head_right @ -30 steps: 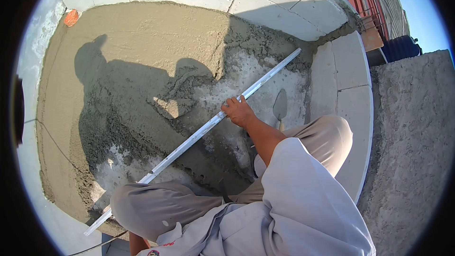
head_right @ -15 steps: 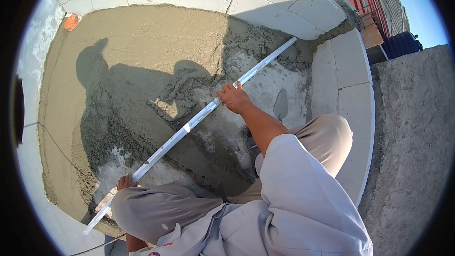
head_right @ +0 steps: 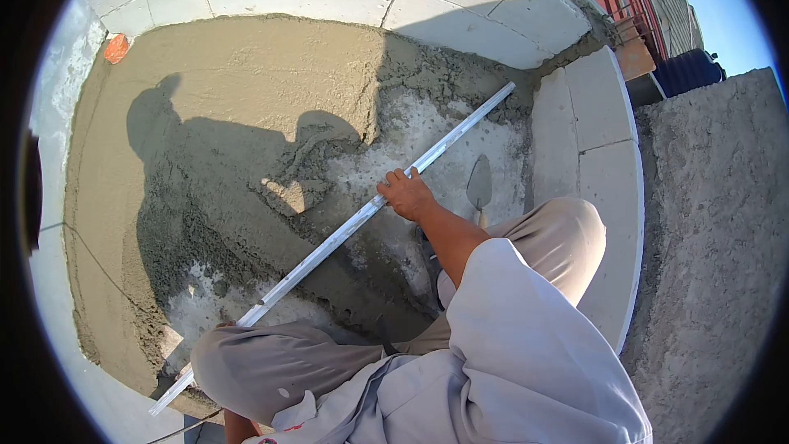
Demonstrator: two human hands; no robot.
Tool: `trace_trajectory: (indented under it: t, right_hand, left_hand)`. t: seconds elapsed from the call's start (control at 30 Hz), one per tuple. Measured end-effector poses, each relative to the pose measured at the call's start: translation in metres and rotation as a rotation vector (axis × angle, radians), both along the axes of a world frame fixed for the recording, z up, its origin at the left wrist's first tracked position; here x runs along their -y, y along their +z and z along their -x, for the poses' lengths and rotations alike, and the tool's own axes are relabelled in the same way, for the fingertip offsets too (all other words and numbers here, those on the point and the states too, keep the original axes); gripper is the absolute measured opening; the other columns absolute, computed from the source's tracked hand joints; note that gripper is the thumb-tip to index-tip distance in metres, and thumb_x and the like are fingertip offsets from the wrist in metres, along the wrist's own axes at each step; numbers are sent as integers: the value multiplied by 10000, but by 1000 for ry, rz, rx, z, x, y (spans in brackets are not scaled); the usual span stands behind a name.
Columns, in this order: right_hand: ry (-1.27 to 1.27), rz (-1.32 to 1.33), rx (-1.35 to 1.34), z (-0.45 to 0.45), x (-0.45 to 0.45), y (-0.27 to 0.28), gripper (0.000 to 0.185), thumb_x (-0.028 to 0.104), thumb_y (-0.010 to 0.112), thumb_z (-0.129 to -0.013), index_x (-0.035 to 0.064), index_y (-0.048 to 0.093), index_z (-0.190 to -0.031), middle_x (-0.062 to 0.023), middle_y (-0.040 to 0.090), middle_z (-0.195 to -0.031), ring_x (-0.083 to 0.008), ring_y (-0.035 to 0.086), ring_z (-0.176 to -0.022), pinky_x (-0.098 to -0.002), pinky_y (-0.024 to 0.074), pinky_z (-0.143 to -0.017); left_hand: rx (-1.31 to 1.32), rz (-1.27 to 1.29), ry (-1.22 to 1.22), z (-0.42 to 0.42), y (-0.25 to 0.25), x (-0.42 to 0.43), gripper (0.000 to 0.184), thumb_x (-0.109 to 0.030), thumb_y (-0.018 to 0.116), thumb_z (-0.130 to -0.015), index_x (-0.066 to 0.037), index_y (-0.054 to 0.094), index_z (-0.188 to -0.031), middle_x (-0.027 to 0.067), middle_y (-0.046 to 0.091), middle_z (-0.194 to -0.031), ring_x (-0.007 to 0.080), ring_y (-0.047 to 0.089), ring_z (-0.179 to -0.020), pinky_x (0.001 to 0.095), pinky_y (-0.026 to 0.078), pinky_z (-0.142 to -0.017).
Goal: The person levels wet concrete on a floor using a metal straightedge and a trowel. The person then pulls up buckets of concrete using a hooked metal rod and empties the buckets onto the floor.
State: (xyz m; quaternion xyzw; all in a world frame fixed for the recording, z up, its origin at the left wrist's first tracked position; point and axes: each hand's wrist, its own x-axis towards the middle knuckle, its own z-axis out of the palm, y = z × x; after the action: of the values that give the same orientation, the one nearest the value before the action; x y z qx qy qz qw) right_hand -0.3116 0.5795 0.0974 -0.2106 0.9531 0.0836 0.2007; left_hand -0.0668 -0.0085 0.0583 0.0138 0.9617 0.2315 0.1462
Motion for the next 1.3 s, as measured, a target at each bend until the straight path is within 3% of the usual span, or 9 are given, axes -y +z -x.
trace_trajectory:
  t: [0.43,0.67,0.93,1.07,1.2,1.3]
  right_hand:
    - [69,46,-119,27,33,2,235,178,563,-974,181,635,-1198,-81,589,-1178,-262,560,-1235,-633,382,-1081]
    - [105,81,-177,54,60,-13,220,184,519,-1012,157,637,-1196,-92,595,-1158,-283,572,-1220,-662,353,-1106]
    - [215,64,-158,66,69,-3,204,198,526,-1009,155,650,-1166,-100,610,-1120,-277,590,-1168,-629,379,-1078]
    - [200,67,-144,62,67,8,214,200,533,-1000,152,652,-1171,-98,611,-1119,-280,594,-1162,-621,378,-1085]
    - [166,69,-173,60,55,6,253,188,635,-955,158,638,-1207,-101,600,-1147,-293,569,-1192,-586,354,-1097]
    - [155,87,-177,59,50,7,235,170,574,-971,150,653,-1192,-99,615,-1142,-286,591,-1188,-612,369,-1098]
  left_hand:
    - [-76,134,64,5,-28,54,593,-204,823,-764,-53,629,-1304,160,608,-1255,381,564,-1193,513,450,-1003]
    - [-83,118,142,26,2,53,500,-193,735,-816,-17,637,-1274,191,614,-1231,417,566,-1172,529,457,-976]
    - [-45,147,163,35,12,52,484,-90,685,-817,2,624,-1288,207,612,-1234,432,564,-1159,524,455,-982]
    - [-43,157,183,37,12,55,505,-60,738,-794,-8,629,-1284,191,616,-1233,415,561,-1173,516,448,-1003]
    - [-114,210,181,52,25,43,523,-72,799,-781,-29,637,-1276,173,619,-1234,395,563,-1181,506,439,-1022]
    - [-151,255,185,65,40,32,500,-86,814,-786,-49,650,-1257,146,630,-1221,371,571,-1177,497,433,-1032]
